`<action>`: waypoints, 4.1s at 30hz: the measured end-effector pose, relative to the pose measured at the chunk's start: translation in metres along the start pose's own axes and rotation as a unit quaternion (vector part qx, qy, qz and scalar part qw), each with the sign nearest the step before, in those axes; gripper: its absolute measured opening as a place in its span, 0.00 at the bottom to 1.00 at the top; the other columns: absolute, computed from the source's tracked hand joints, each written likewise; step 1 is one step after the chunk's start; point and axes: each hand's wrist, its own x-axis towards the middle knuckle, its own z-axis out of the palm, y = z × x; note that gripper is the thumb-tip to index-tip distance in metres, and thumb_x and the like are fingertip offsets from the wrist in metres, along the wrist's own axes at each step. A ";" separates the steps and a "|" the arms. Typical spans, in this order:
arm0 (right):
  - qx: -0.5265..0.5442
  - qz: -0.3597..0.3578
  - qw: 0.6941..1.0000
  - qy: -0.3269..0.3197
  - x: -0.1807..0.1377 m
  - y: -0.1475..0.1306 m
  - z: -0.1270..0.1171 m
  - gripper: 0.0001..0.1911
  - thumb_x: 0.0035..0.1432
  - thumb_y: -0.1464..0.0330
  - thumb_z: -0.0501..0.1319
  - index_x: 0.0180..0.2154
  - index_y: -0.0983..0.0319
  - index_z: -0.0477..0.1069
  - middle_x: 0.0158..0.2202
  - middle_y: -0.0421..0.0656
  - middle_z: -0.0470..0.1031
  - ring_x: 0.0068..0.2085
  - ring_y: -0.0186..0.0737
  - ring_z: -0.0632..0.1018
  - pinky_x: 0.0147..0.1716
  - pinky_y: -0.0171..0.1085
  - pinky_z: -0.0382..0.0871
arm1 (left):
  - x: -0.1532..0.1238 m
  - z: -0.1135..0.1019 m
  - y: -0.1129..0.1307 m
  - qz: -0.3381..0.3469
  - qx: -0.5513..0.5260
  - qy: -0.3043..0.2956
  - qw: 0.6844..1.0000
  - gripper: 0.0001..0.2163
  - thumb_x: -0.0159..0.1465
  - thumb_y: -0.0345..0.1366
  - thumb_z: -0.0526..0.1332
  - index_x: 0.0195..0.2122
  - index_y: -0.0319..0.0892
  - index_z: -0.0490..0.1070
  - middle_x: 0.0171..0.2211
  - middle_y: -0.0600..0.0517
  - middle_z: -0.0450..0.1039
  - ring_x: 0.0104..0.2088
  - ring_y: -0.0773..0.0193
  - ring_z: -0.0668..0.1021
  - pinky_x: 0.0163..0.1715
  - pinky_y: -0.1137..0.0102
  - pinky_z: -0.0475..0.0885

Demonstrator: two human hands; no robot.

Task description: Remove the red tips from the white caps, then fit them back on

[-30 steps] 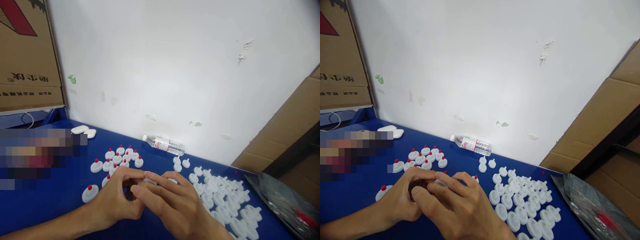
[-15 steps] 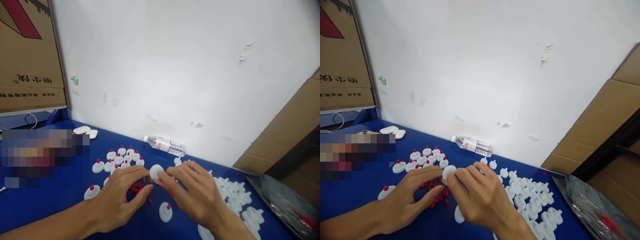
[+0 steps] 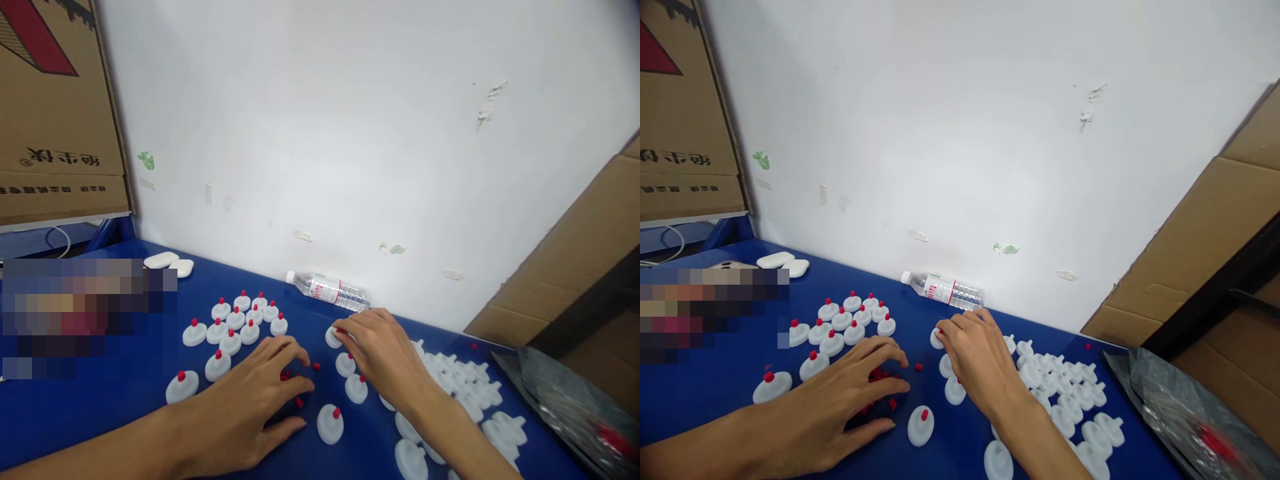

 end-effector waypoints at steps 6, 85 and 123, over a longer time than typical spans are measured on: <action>0.000 0.009 0.998 -0.059 0.001 -0.011 0.001 0.07 0.69 0.69 0.62 0.44 0.58 0.80 0.35 0.41 0.83 0.39 0.45 0.81 0.46 0.46 0.67 | 0.001 0.002 -0.003 0.020 0.009 0.007 1.000 0.10 0.68 0.28 0.65 0.49 0.46 0.75 0.54 0.48 0.70 0.58 0.49 0.70 0.56 0.56 0.70; -0.110 -0.217 0.968 0.056 -0.009 -0.081 -0.031 0.08 0.56 0.77 0.57 0.33 0.57 0.63 0.28 0.42 0.76 0.28 0.41 0.75 0.32 0.40 0.67 | -0.011 0.003 -0.007 0.039 0.041 0.184 0.981 0.13 0.73 0.31 0.53 0.55 0.49 0.69 0.43 0.51 0.80 0.44 0.57 0.81 0.47 0.69 0.76; -0.095 -0.247 0.962 0.068 -0.007 -0.080 -0.035 0.09 0.59 0.77 0.56 0.29 0.59 0.65 0.25 0.42 0.71 0.28 0.40 0.71 0.38 0.42 0.68 | -0.008 0.001 0.009 -0.109 -0.143 0.097 0.979 0.23 0.78 0.49 0.43 0.32 0.46 0.67 0.29 0.57 0.74 0.30 0.64 0.74 0.34 0.71 0.69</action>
